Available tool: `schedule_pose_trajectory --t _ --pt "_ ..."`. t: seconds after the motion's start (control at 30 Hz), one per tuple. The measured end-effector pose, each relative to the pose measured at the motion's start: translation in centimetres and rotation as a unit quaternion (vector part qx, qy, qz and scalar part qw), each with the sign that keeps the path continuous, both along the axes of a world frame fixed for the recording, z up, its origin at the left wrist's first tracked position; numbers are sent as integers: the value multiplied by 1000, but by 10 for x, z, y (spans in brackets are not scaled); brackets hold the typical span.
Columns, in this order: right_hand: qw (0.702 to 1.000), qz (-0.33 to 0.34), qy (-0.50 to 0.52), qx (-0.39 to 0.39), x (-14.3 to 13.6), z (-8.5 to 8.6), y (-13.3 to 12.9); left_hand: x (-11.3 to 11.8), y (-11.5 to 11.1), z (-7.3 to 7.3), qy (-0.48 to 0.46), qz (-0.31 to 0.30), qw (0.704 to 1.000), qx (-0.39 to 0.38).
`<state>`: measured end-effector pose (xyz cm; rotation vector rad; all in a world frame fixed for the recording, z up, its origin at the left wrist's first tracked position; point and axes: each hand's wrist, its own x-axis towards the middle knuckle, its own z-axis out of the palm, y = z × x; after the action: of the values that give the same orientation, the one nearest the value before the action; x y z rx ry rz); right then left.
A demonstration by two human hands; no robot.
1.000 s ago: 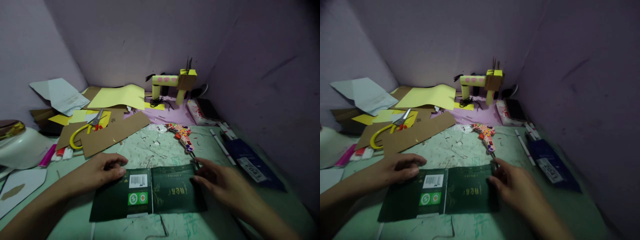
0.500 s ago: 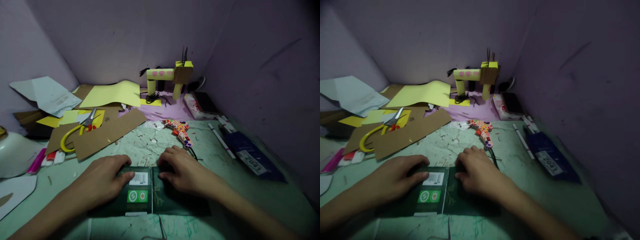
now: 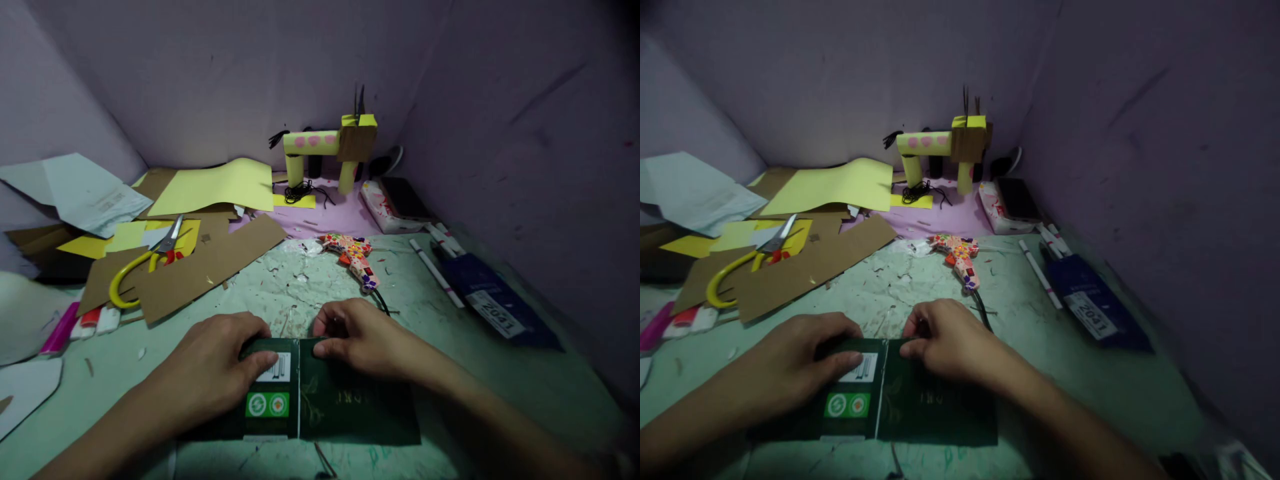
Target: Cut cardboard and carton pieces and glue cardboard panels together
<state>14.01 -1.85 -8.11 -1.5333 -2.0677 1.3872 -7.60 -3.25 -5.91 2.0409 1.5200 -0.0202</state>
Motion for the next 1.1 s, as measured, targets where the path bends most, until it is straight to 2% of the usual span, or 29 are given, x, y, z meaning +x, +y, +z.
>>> schedule_pose_trajectory --t 0.23,0.5,0.8,0.9,0.97,1.0,1.07,1.1 --pt "993 -24 75 -88 -2 -7 2 4 -2 0 11 29 1000 1" --pt "994 -33 67 -75 -2 -7 2 6 -1 -2 0 53 999 -9" --pt "982 -43 137 -126 -3 -6 0 9 -3 0 2 65 998 -13" --pt "981 -42 143 -128 -4 1 -2 8 -5 3 2 73 997 -3" --pt "985 -36 134 -104 -4 12 -1 5 -7 9 -4 71 997 23" --pt "990 -28 124 -69 -4 20 0 3 -7 14 -8 66 996 54" --pt "994 6 96 60 -4 39 2 -1 -8 26 -17 42 986 163" --pt "985 28 78 150 -4 50 2 -3 -8 33 -20 24 971 235"
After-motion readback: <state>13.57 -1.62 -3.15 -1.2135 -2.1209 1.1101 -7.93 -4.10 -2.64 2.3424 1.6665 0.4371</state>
